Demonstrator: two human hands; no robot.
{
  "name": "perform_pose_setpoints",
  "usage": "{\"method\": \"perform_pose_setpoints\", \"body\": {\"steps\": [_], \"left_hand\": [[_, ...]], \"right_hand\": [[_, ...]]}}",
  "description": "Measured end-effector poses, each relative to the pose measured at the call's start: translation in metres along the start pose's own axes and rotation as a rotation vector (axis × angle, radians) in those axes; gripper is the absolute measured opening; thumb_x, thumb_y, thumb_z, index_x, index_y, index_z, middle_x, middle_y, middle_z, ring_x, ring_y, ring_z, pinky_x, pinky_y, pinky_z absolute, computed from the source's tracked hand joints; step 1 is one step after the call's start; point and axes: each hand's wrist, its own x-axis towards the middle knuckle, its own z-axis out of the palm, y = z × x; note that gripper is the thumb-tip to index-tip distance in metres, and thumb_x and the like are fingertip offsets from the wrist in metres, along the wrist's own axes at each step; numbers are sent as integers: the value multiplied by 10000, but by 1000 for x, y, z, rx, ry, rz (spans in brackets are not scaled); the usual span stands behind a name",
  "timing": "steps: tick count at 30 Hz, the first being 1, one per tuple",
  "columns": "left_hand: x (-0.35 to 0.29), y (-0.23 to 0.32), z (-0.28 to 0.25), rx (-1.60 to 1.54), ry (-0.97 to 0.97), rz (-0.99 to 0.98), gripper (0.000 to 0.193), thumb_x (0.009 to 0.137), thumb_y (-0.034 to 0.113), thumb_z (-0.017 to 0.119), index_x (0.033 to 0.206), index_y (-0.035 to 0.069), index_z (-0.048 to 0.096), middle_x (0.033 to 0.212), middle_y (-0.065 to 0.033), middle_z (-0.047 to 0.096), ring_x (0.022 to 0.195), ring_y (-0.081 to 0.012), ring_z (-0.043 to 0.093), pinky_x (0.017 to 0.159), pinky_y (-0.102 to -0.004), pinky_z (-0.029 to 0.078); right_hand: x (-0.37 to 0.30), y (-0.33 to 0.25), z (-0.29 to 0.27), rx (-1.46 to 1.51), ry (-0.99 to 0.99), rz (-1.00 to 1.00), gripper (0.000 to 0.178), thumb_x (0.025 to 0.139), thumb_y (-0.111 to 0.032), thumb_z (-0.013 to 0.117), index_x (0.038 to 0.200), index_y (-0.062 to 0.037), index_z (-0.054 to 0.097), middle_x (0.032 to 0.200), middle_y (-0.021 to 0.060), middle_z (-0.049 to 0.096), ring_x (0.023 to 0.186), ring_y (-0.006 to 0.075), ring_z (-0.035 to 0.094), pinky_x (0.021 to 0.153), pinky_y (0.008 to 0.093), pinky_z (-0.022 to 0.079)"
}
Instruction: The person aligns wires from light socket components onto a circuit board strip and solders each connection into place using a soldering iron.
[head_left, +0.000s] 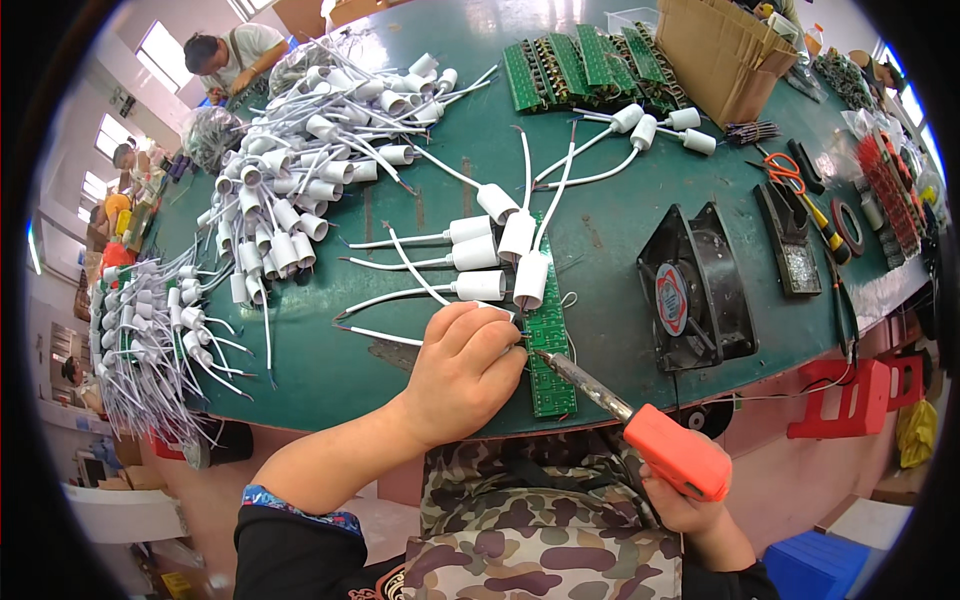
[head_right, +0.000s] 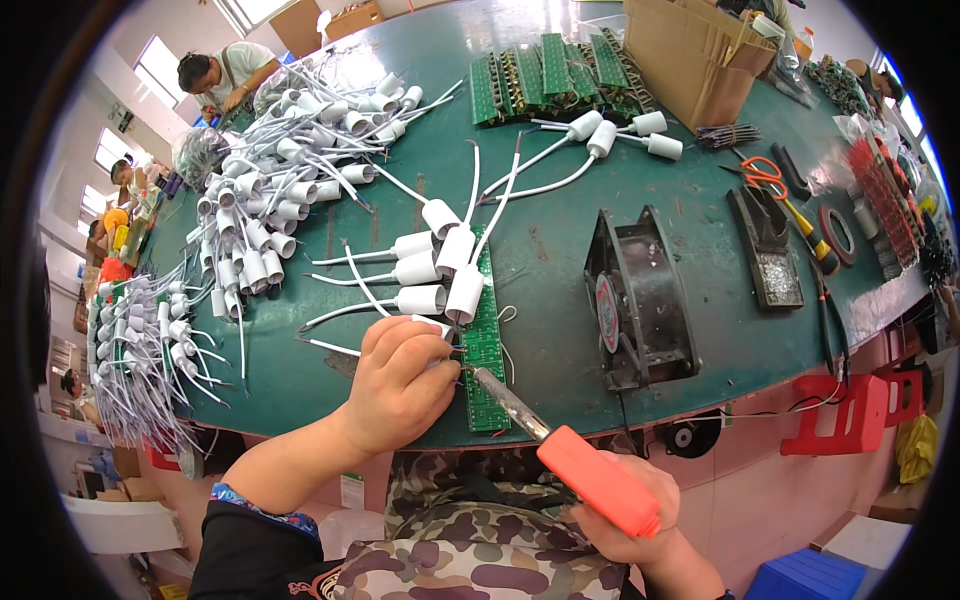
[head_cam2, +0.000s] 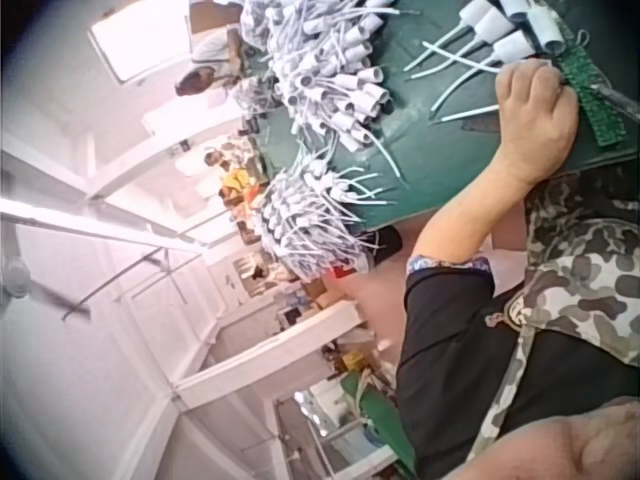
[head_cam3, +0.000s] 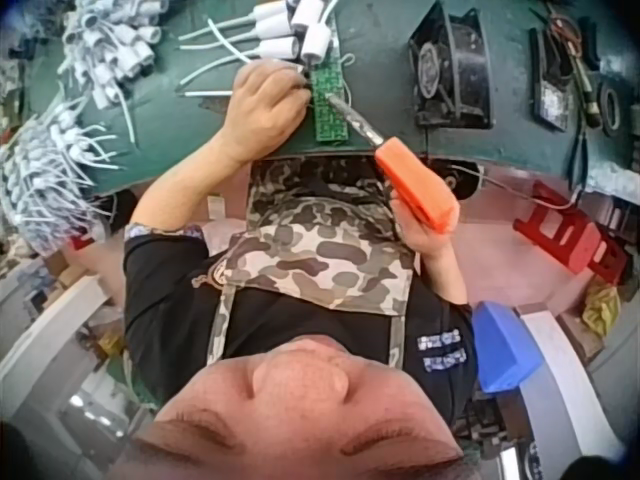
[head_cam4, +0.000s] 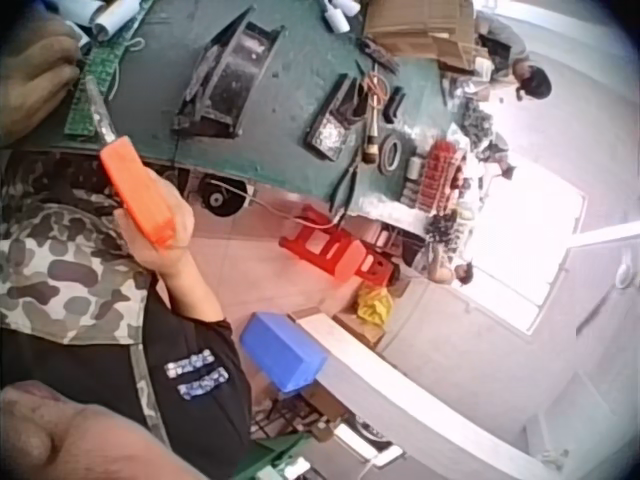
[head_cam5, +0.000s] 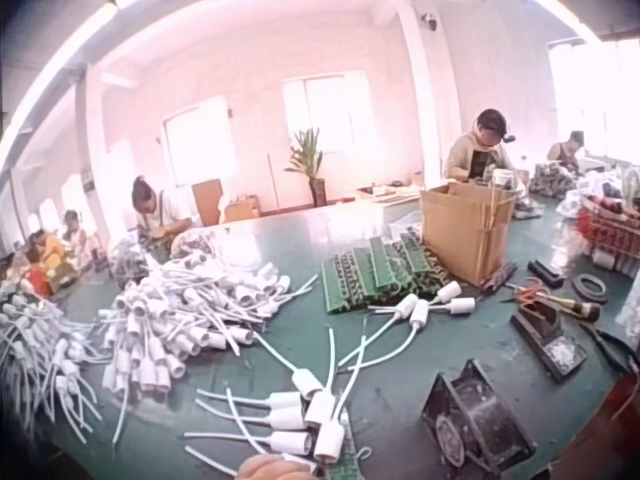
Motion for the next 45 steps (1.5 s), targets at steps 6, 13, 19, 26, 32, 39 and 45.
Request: {"method": "perform_pose_setpoints", "body": {"steps": [6, 13, 19, 26, 32, 39, 45], "left_hand": [[0, 0, 0, 2, 1, -3, 284, 635, 52, 769, 909, 60, 695, 1031, -54, 622, 1057, -270, 615, 976, -473, 465], [0, 0, 1, -4, 7, -2, 271, 640, 48, 764, 901, 61, 693, 1032, -59, 618, 1047, -270, 615, 973, -474, 469], [0, 0, 1, 11, -2, -3, 157, 744, 102, 689, 893, 54, 683, 1039, -61, 608, 1060, -255, 610, 1000, -456, 452], [1, 0, 1, -2, 7, -4, 256, 647, 48, 754, 895, 61, 690, 1024, -60, 619, 1045, -269, 615, 969, -472, 468], [1, 0, 0, 0, 0, -5, 249, 651, 40, 750, 889, 64, 684, 1023, -59, 614, 1049, -267, 612, 966, -467, 467], [3, 0, -1, -11, 3, -2, 239, 659, 35, 749, 887, 67, 681, 1023, -58, 612, 1055, -266, 612, 969, -467, 468], [2, 0, -1, -7, 0, -5, 235, 665, 34, 750, 887, 70, 683, 1028, -58, 612, 1057, -268, 613, 974, -470, 468]], "right_hand": [[-2, 2, 2, -22, -11, -17, 585, 777, -120, 842, 1258, 57, 560, 1002, 180, 721, 775, 301, 729, 723, 374, 595], [4, 0, 3, -93, -24, -48, 598, 786, -149, 855, 1263, 47, 551, 1010, 188, 725, 775, 298, 731, 694, 375, 592], [4, -5, 2, -69, -43, 4, 582, 782, -139, 854, 1245, 42, 551, 1005, 197, 726, 732, 294, 718, 655, 368, 583], [17, -13, -1, -167, -90, -72, 583, 774, -131, 854, 1240, 39, 547, 978, 190, 723, 713, 303, 718, 637, 370, 584], [18, -15, -2, -247, -109, -109, 597, 759, -121, 859, 1245, 36, 549, 983, 188, 724, 738, 316, 728, 642, 377, 591], [-10, -5, -10, -158, -46, -8, 587, 790, -168, 850, 1262, 30, 563, 1052, 182, 714, 788, 323, 731, 693, 396, 593], [-15, -4, -9, -187, -29, 27, 564, 816, -212, 837, 1255, 30, 578, 1109, 164, 701, 827, 324, 738, 727, 396, 600]]}}
